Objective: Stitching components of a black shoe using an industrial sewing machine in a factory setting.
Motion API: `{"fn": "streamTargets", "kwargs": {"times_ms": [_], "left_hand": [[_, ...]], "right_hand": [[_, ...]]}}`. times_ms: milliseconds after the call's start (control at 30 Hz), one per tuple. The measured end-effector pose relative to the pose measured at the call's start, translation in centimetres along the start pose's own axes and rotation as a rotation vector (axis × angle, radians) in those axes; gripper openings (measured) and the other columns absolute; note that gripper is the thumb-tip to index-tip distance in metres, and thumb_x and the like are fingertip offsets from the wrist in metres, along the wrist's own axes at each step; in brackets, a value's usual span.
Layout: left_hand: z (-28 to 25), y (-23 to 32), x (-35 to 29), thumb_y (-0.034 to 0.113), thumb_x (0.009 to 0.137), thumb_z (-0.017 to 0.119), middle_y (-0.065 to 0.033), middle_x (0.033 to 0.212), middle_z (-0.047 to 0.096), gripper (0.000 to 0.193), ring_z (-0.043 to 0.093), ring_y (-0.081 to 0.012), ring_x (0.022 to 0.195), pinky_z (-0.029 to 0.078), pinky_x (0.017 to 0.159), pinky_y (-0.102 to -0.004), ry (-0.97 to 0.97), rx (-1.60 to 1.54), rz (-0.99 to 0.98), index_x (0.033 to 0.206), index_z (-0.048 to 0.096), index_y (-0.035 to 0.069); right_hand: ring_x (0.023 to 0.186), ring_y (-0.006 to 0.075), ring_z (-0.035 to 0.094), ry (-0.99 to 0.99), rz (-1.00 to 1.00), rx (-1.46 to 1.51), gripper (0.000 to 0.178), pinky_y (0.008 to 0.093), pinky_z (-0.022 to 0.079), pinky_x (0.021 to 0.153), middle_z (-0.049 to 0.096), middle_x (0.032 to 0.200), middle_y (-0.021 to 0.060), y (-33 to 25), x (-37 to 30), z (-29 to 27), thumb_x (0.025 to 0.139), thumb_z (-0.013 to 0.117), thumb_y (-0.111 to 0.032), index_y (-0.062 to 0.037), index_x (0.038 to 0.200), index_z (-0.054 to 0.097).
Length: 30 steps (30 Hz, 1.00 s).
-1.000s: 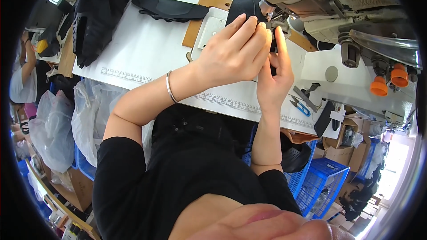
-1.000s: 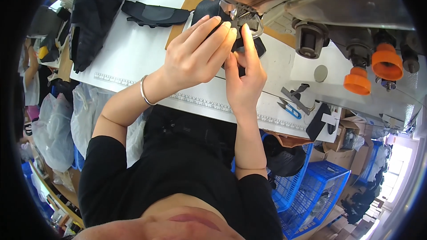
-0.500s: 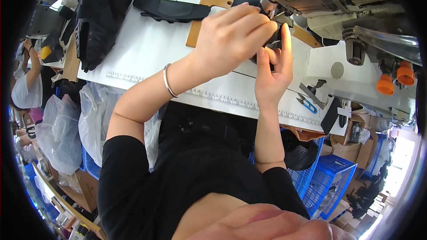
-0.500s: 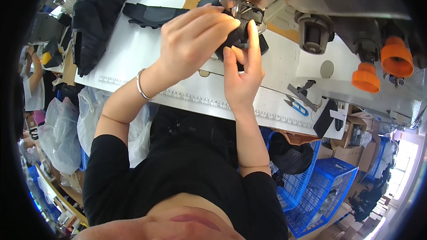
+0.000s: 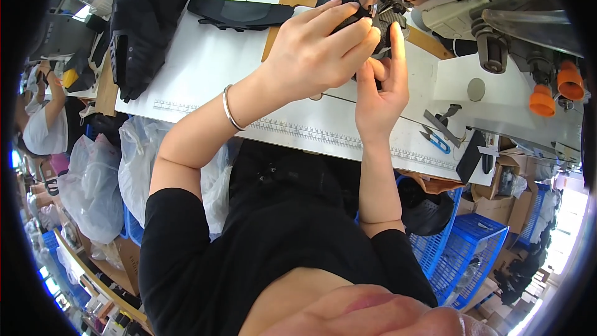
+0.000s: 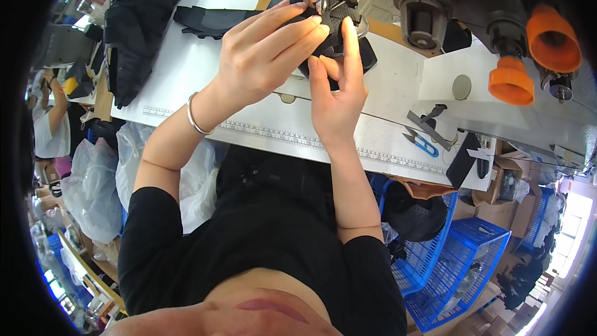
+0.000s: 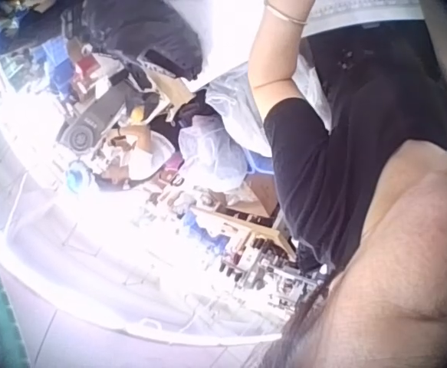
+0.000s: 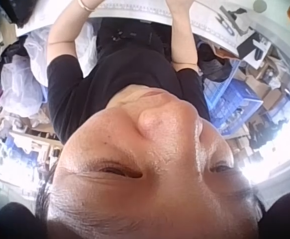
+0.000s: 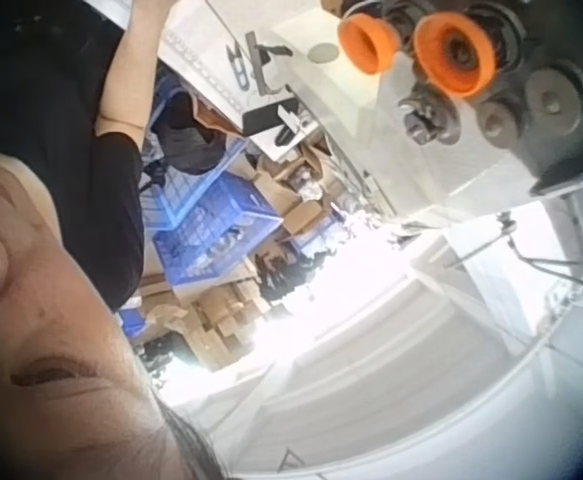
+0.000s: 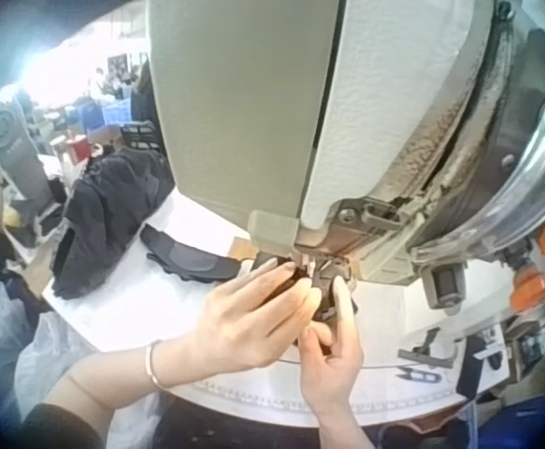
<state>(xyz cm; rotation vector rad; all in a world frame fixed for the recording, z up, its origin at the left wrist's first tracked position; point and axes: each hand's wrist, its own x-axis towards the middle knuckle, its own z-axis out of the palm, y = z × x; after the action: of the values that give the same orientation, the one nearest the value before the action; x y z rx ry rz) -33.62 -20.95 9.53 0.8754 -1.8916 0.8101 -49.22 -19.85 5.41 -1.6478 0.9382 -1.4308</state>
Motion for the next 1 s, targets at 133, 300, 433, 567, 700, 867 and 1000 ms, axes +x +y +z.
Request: {"fn": "streamTargets", "kwargs": {"times_ms": [133,300,433,567,700,867,1000], "left_hand": [[0.2,-0.1,-0.4,0.009,0.066,0.074,-0.0045,0.099,0.072,0.030,0.073,-0.0266,0.098,0.065,0.084,-0.0394,-0.024,0.004,0.041,0.096,0.077,0.004],[-0.1,-0.3,-0.2,0.010,0.066,0.075,-0.0038,0.099,0.071,0.032,0.073,-0.0267,0.099,0.065,0.085,-0.0404,-0.047,0.001,0.062,0.097,0.076,0.004],[-0.2,-0.2,-0.1,0.011,0.066,0.075,-0.0034,0.097,0.071,0.032,0.073,-0.0270,0.100,0.065,0.085,-0.0402,-0.055,-0.003,0.041,0.097,0.076,0.004],[0.0,-0.2,-0.3,0.012,0.064,0.074,-0.0033,0.097,0.070,0.033,0.073,-0.0266,0.099,0.065,0.085,-0.0399,-0.054,0.022,0.054,0.096,0.076,0.004],[0.3,0.0,-0.4,0.012,0.067,0.074,-0.0032,0.100,0.069,0.030,0.072,-0.0260,0.100,0.065,0.087,-0.0397,-0.064,0.072,0.089,0.095,0.075,0.005],[0.2,1.5,-0.5,0.017,0.068,0.073,-0.0094,0.097,0.065,0.024,0.069,-0.0334,0.098,0.062,0.081,-0.0456,-0.099,0.221,0.108,0.086,0.072,0.001],[0.6,3.6,-0.4,0.016,0.071,0.071,-0.0113,0.097,0.065,0.025,0.070,-0.0362,0.100,0.062,0.080,-0.0490,-0.090,0.274,-0.042,0.089,0.072,0.000]], "right_hand": [[0.076,0.0047,0.057,0.009,-0.012,-0.002,0.070,0.0198,0.047,0.075,0.069,0.080,0.0007,0.4,0.1,0.2,0.096,0.064,-0.001,-0.0022,0.159,0.034],[0.075,0.0041,0.057,0.012,0.055,0.015,0.070,0.0194,0.047,0.075,0.069,0.080,0.0002,-0.3,0.1,0.3,0.096,0.064,0.000,-0.0028,0.159,0.034],[0.076,0.0041,0.058,0.022,0.045,0.024,0.069,0.0193,0.047,0.075,0.069,0.080,0.0003,-0.5,0.3,0.5,0.097,0.064,0.000,-0.0030,0.159,0.034],[0.078,0.0043,0.060,0.009,0.031,0.018,0.069,0.0193,0.047,0.076,0.070,0.082,0.0011,-0.2,0.3,0.4,0.097,0.063,0.000,-0.0038,0.160,0.034],[0.079,0.0051,0.061,0.013,0.049,0.022,0.069,0.0197,0.048,0.077,0.072,0.084,0.0020,-0.6,0.4,0.4,0.097,0.062,0.001,-0.0048,0.160,0.034],[0.082,0.0061,0.064,0.008,0.019,0.022,0.067,0.0218,0.051,0.079,0.073,0.086,0.0033,-0.3,0.5,-0.4,0.095,0.063,0.003,-0.0049,0.157,0.040],[0.087,0.0105,0.067,-0.011,-0.098,-0.207,0.051,0.0257,0.055,0.078,0.073,0.105,0.0091,-0.5,0.7,-2.7,0.089,0.066,0.007,-0.0041,0.138,0.063]]}}
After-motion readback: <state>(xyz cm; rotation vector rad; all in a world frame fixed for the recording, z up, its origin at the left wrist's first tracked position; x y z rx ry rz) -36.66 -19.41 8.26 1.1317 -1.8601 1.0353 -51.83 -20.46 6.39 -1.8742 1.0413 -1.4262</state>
